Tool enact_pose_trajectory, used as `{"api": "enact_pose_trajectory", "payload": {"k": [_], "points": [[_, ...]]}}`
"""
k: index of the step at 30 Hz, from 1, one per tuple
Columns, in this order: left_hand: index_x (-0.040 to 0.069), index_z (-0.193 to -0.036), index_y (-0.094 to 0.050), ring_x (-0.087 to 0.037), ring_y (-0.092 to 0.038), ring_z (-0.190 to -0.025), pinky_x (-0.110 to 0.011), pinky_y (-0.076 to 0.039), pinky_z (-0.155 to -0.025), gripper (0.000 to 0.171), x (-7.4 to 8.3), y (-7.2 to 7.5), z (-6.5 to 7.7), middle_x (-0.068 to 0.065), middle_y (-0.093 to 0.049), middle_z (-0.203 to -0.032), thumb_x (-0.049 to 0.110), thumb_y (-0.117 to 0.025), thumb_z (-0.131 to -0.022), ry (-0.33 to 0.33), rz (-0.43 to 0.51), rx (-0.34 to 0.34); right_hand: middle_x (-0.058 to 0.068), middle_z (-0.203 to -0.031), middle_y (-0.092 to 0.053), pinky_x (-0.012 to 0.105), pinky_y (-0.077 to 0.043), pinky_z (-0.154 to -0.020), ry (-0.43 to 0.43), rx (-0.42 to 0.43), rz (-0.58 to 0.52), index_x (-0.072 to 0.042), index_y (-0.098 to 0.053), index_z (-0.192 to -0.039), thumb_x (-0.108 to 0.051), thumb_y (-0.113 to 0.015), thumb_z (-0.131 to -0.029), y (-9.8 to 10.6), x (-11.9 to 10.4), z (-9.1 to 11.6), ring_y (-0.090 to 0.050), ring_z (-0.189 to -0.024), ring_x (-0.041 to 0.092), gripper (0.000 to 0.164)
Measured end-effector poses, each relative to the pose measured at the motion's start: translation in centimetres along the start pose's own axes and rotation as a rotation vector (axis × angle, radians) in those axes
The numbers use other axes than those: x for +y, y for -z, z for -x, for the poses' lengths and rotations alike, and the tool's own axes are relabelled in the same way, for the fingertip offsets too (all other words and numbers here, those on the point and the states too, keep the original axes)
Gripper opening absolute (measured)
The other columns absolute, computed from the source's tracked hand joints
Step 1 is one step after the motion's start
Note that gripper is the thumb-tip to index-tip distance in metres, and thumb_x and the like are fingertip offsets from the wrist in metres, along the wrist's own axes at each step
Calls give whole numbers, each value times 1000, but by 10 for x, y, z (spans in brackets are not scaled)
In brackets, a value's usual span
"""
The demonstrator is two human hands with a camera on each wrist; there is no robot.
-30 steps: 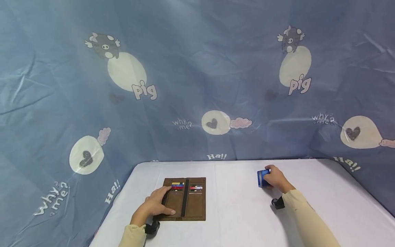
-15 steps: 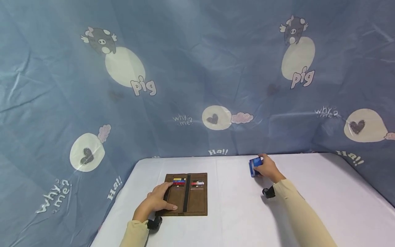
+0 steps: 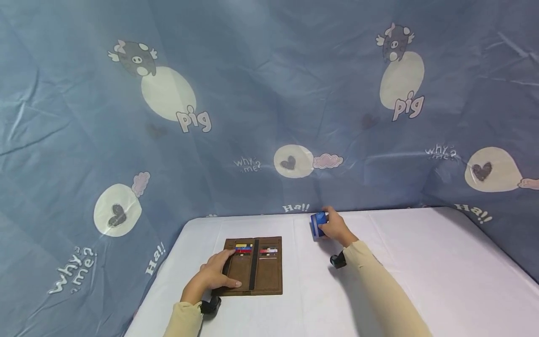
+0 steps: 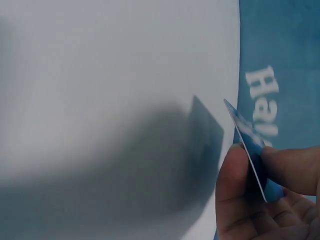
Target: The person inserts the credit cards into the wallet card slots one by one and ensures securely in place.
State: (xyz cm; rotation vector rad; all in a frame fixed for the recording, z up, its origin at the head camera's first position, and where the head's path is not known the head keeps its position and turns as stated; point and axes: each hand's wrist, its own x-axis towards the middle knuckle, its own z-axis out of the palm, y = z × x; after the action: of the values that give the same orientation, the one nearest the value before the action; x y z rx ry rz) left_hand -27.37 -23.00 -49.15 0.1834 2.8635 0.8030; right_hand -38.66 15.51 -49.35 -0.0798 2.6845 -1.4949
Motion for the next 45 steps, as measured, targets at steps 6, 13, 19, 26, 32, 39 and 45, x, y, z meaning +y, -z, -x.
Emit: {"api": "enact_pose_trajectory", "payload": {"k": [6, 13, 19, 26, 32, 39, 45], "points": [[9, -147, -43, -42, -35, -140, -67, -29, -107, 103, -2, 1, 0, -16, -42, -152, 36, -94, -62, 6, -2, 3, 29, -115, -54, 34, -61, -63, 46, -6, -52, 1, -33, -146, 6, -62, -90, -34, -18, -7, -65, -95, 38, 63], [9, -148, -42, -42, -36, -139, -66, -30, -108, 103, 0, -2, -1, -15, -43, -151, 33, -94, -62, 21, 1, 5, 25, -110, -55, 36, -61, -62, 75, -13, -129, -1, -36, -146, 9, -63, -89, -64, -31, -12, -65, -91, 32, 64], [7, -147, -42, -44, -36, -138, -68, -29, -107, 102, 1, -5, 2, -17, -44, -151, 32, -94, -63, 15, 8, -5, 21, -102, -58, 35, -60, -57, 98, -26, -159, -2, -41, -142, 10, -65, -86, -90, -39, -11, -64, -84, 26, 62], [8, -146, -43, -43, -36, -139, -68, -30, -107, 102, 1, -7, 1, -17, -43, -152, 33, -95, -62, 19, -1, -9, 17, -95, -60, 34, -57, -61, 142, -28, -142, 0, -45, -137, 9, -67, -85, -109, -48, -11, -62, -82, 22, 58], [10, -147, -43, -41, -37, -139, -66, -31, -108, 103, 2, -6, -5, -14, -43, -152, 35, -95, -62, 24, -21, 1, 10, -90, -58, 28, -49, -67, 170, -25, -109, -2, -49, -132, 8, -69, -83, -117, -54, -19, -58, -81, 19, 54], [10, -146, -43, -41, -38, -138, -65, -32, -107, 104, 2, -5, -5, -14, -45, -151, 35, -95, -60, 17, -6, 0, 9, -87, -59, 28, -49, -65, 183, -44, -88, -3, -53, -128, 8, -73, -79, -126, -56, -20, -58, -77, 17, 54], [11, -147, -43, -41, -37, -139, -65, -31, -108, 104, 0, -4, -3, -13, -44, -152, 36, -95, -61, 19, -2, -1, 10, -88, -61, 31, -49, -69, 195, -27, -17, -4, -56, -122, 2, -79, -77, -131, -57, -19, -57, -77, 18, 51]]}}
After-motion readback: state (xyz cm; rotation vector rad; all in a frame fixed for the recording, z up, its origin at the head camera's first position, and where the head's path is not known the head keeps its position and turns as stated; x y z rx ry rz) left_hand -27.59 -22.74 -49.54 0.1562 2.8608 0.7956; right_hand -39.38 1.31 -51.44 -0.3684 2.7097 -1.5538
